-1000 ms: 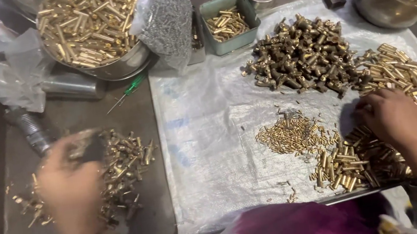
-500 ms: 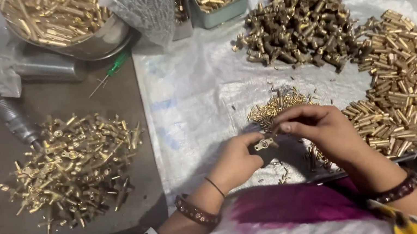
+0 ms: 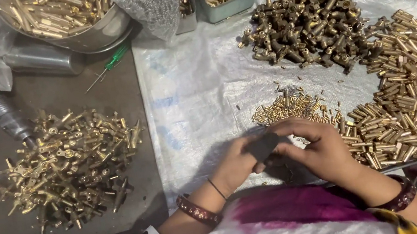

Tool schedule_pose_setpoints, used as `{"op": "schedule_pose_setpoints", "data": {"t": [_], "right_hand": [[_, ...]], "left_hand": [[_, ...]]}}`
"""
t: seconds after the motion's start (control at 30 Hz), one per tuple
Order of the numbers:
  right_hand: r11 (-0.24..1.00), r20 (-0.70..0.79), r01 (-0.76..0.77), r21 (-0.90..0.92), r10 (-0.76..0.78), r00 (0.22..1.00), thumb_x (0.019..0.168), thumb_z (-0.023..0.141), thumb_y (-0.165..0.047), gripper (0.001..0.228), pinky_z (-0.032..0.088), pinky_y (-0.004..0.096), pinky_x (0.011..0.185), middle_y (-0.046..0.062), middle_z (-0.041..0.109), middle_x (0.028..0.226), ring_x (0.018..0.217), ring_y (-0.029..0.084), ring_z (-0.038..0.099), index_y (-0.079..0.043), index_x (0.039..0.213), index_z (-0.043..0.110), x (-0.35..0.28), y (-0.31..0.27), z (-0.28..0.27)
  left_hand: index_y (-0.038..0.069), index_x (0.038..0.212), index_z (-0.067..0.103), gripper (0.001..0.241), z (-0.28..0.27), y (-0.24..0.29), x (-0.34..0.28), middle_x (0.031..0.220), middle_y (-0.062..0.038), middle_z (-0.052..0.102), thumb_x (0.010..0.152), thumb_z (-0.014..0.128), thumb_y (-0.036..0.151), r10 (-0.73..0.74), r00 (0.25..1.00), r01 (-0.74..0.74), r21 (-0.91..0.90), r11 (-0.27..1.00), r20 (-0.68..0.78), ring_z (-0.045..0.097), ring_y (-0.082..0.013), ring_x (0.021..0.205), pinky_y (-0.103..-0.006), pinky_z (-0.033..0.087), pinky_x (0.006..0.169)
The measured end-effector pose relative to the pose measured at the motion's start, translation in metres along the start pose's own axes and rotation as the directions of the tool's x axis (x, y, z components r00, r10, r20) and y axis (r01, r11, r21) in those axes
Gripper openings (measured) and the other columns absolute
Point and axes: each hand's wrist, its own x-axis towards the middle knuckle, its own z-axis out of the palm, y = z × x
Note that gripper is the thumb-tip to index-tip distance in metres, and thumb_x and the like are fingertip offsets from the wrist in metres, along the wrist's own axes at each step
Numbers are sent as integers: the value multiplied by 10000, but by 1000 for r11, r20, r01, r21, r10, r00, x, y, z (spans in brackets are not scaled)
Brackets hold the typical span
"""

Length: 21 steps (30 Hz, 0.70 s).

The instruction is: Assembling small brass fittings by inserting metal pins into them.

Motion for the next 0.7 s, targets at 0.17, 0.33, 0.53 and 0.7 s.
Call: {"op": "schedule_pose_setpoints", "data": {"t": [0.17, 0.33, 0.53, 0.7], "right_hand": [[955, 72, -294, -42, 297, 952, 821, 787, -163, 265, 600, 324, 944, -13, 786, 1150, 1061, 172, 757, -168, 1086, 798, 38, 9, -14], [909, -21, -58, -413, 54, 998, 860, 745, -122, 263, 550, 376, 915, 45, 750, 1114, 1034, 250, 683, -149, 1117, 793, 63, 24, -6], [694, 135, 217, -686, -171, 976, 835, 744, -206, 232, 555, 384, 843, 42, 740, 1082, 975, 278, 643, -137, 1051, 794, 64, 13, 8], [692, 84, 134, -709, -105, 991, 877, 744, -159, 184, 556, 379, 822, 47, 739, 1076, 979, 284, 660, -111, 1049, 786, 61, 8, 11]], "left_hand": [[39, 989, 741, 187, -8, 30, -1, 768, -18, 689, 962, 633, 190, -32, 994, 12, -197, 980, -101, 562, -54, 589, -208, 400, 485], [7, 935, 731, 250, -22, 41, 3, 737, -25, 684, 1005, 594, 205, -62, 972, -15, -323, 946, -227, 584, -66, 567, -213, 421, 455], [-7, 886, 705, 341, -27, 25, 1, 685, -19, 648, 1060, 567, 251, -124, 955, 15, -374, 927, -268, 565, -62, 556, -203, 403, 458], [18, 985, 745, 228, -22, 36, 2, 810, -9, 717, 934, 585, 172, -10, 975, -53, -278, 959, -220, 517, -47, 594, -211, 375, 482]]}}
